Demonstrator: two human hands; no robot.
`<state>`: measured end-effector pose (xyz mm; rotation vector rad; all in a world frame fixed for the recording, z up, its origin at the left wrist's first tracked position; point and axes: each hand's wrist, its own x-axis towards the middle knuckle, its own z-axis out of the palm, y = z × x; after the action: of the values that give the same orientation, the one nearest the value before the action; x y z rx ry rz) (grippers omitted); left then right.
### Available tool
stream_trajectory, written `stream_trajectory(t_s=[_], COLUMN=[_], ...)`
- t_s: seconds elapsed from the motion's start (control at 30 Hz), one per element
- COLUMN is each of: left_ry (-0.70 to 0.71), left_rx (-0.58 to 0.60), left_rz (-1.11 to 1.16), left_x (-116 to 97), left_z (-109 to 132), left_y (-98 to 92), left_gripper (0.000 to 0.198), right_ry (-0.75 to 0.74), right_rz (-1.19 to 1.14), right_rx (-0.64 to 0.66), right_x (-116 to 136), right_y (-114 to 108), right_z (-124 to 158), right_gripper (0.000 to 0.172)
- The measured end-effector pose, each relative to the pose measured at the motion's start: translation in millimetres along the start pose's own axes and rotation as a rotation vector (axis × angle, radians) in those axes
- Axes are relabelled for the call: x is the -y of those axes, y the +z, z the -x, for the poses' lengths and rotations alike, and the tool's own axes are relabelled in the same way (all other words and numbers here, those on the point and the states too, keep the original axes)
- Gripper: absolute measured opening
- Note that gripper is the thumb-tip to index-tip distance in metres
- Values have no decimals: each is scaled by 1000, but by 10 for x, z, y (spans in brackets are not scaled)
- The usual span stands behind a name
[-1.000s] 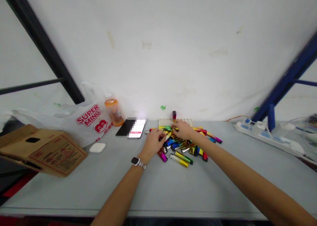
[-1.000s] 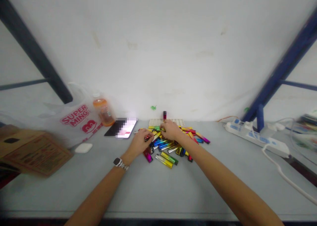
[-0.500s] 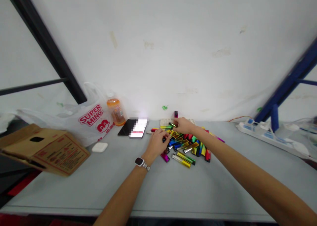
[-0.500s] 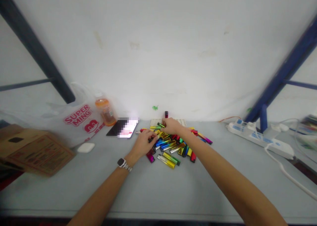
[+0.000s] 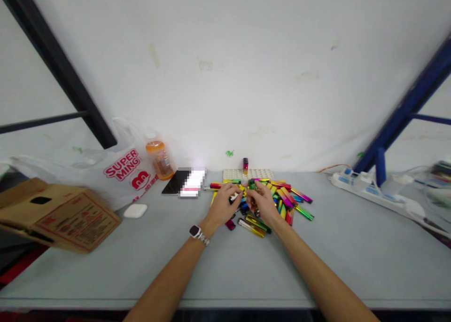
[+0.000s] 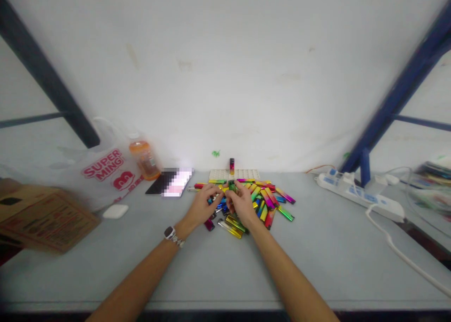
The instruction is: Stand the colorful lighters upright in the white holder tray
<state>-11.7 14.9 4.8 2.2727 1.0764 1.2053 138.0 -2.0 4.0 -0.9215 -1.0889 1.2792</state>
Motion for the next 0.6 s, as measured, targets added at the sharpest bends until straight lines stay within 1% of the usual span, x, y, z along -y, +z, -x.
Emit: stream_trajectory(t_s=[0.1,0.17,0.23,0.33,0.47,0.6], left_ry=[42,39,16,-16,-17,-8], left_rx=[-18,-27,-45,-73,-57,-62], left_rz=[59,53,47,78,144,225], left_x=[-68,-100,-124,-150,-167,-161], left_z=[10,18,24,29,30,22], left_y=[17,29,41,53,55,61], left_gripper=[17,17,13,7,14,11], right_ry=[34,63,87,106,126,118], right_rz=[-77,-147,-197,-194,-137,-148], right_rx=[4,6,12,7,-65,-84], right_x=[-1,11,9,-44,-156,-211], right_y=[7,-3,-15,-15,30,71], right_z=[59,79,81,62,53,76], right_gripper=[28,33,43,56,56,56])
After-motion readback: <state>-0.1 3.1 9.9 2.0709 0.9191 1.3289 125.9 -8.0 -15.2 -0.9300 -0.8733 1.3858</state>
